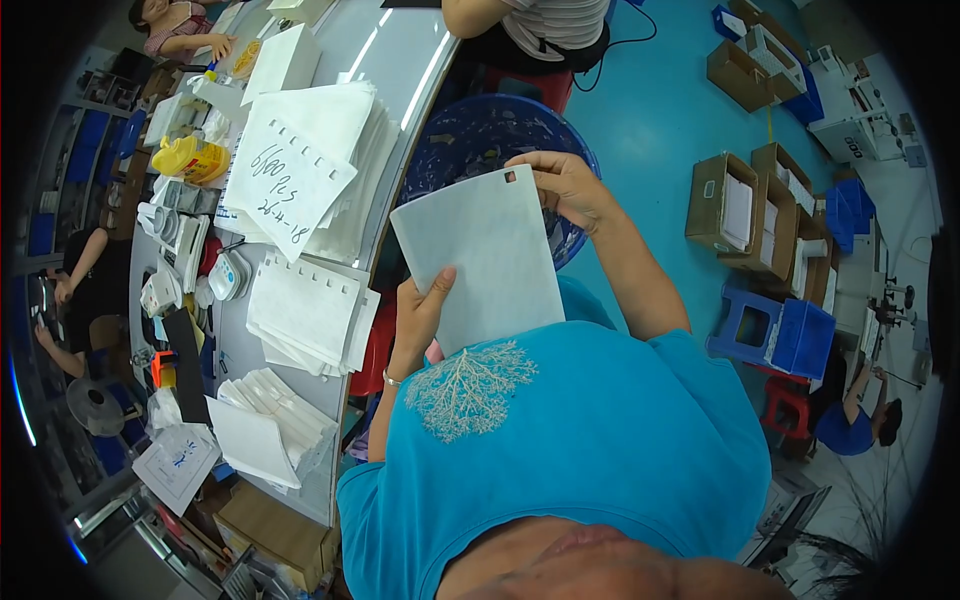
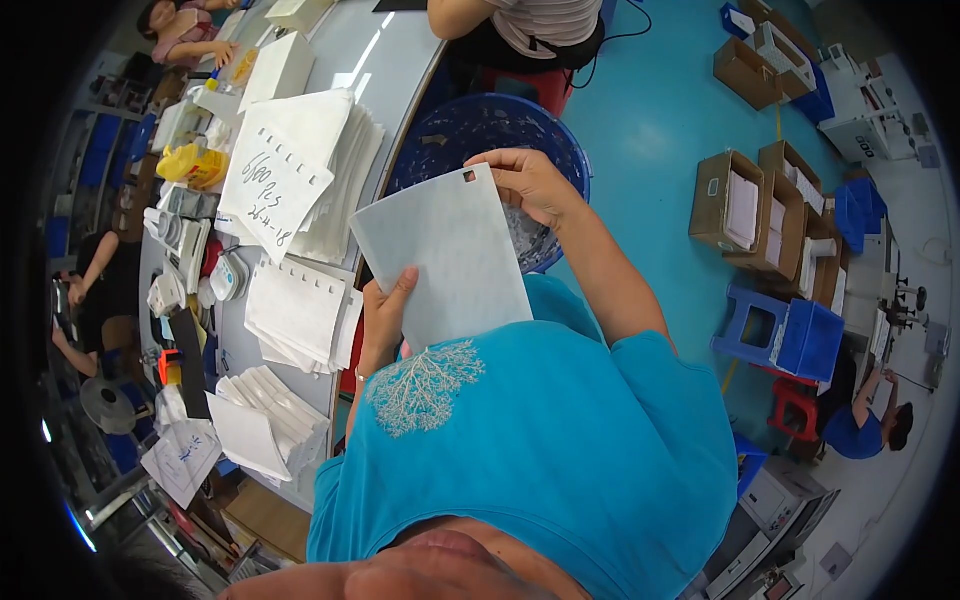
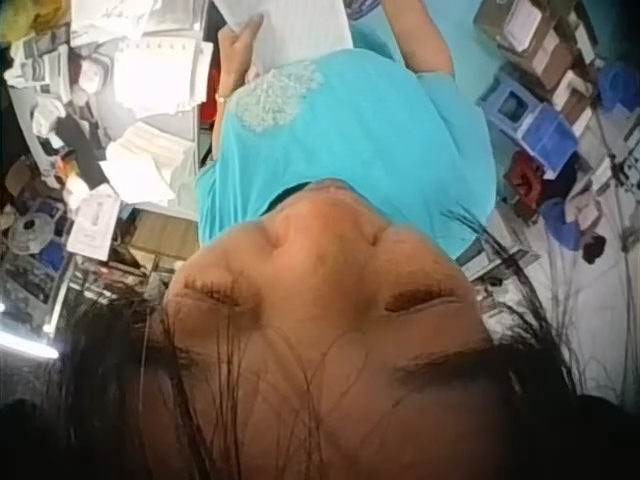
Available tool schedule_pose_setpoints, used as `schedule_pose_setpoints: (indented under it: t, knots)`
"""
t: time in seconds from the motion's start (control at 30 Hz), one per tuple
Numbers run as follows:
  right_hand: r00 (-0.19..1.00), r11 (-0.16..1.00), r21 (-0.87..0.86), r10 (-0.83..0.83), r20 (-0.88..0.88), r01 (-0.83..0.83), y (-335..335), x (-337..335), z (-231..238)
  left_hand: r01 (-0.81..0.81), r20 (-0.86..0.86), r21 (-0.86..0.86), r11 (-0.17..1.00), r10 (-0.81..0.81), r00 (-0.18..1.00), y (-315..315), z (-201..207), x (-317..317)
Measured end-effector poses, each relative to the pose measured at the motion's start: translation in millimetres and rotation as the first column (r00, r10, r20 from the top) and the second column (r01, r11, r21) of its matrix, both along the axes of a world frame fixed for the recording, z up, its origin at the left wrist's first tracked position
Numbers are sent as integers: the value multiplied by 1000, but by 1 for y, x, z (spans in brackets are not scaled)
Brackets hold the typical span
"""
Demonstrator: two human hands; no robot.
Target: The recorder is inspecting, counting, and sorting stacks of white sheets or labels at various workbenches in a manufacturing facility.
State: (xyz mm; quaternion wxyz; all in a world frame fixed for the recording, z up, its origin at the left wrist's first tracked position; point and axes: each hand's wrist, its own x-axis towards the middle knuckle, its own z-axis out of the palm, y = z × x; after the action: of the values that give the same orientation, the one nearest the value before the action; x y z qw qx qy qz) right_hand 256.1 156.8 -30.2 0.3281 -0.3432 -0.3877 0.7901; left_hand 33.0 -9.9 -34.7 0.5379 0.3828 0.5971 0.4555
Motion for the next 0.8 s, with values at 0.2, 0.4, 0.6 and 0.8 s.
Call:
schedule_pose_setpoints:
  t: [0.2, 0.4, 0.6, 0.8]
  knots:
    - [964, 995, -26, -85, 253, 94, -12, 0, -18, -29, -24, 10, 1000, 30, 999, 5, 2, 0]
    - [976, 913, -407, -120, -183, 36, -28, 5, -2, -12, -32, 11, 1000, 12, 999, 16, -6, -1]
    - [974, 994, 100, 16, 226, -39, -23, 10, 0, 52, -44, -9, 999, -52, 998, 24, 1, 3]
    - [833, 898, 432, -170, 527, -89, -24, -1, -10, 65, -105, 20, 998, -63, 992, 21, -1, 1]
